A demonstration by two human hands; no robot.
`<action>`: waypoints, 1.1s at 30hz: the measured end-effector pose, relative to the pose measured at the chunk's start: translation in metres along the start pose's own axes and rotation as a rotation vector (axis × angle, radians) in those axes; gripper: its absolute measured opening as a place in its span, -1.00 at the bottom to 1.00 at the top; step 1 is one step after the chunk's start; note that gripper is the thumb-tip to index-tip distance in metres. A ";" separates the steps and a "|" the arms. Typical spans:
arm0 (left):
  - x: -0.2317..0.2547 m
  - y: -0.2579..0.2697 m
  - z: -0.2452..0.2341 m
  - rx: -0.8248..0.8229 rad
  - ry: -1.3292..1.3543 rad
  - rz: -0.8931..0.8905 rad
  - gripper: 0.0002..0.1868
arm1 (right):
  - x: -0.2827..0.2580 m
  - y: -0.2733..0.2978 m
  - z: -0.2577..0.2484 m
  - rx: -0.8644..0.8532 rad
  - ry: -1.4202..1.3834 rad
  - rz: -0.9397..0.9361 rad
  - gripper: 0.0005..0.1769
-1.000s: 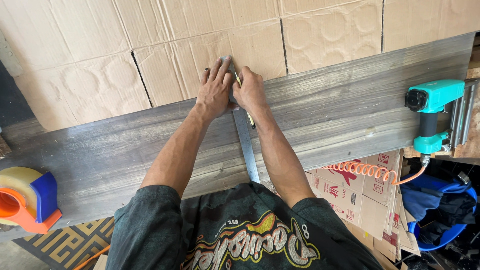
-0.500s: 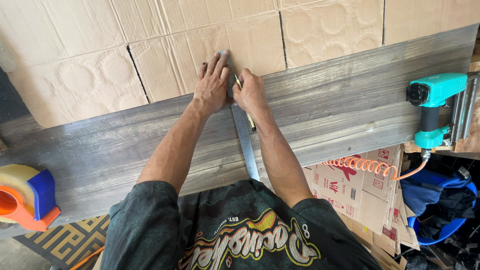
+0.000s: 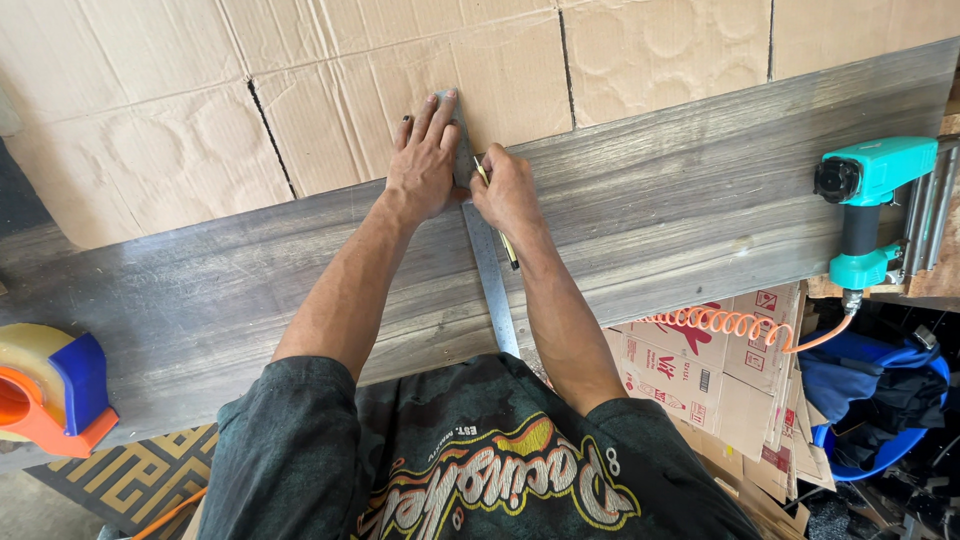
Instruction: The person uses a metal ruler and a utility knife to score and cut a large piece of cardboard on a wooden workbench. They repeatedly align the ruler, score along its edge, and adjust the position to create straight cuts across the cardboard.
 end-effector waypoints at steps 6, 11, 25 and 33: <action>-0.001 0.000 0.003 -0.004 -0.022 0.001 0.04 | 0.005 0.010 0.000 -0.024 0.031 0.026 -0.83; -0.002 -0.002 0.007 -0.056 0.006 -0.019 0.08 | 0.001 0.020 -0.003 -0.041 0.045 0.013 -0.79; -0.001 -0.001 0.006 -0.053 0.037 -0.002 0.05 | 0.002 0.032 -0.010 -0.093 0.003 0.118 -0.82; -0.001 0.006 -0.012 -0.180 0.030 -0.017 0.17 | 0.021 0.053 -0.009 -0.011 -0.199 0.285 -0.83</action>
Point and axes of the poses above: each hand's wrist, its own y-axis away from the middle knuckle, its own z-axis out of the palm, x = y × z, the point moved 10 cm from there along -y, towards the middle knuckle, and after that the axes turned 3 degrees about x, right-handed, at the moved point
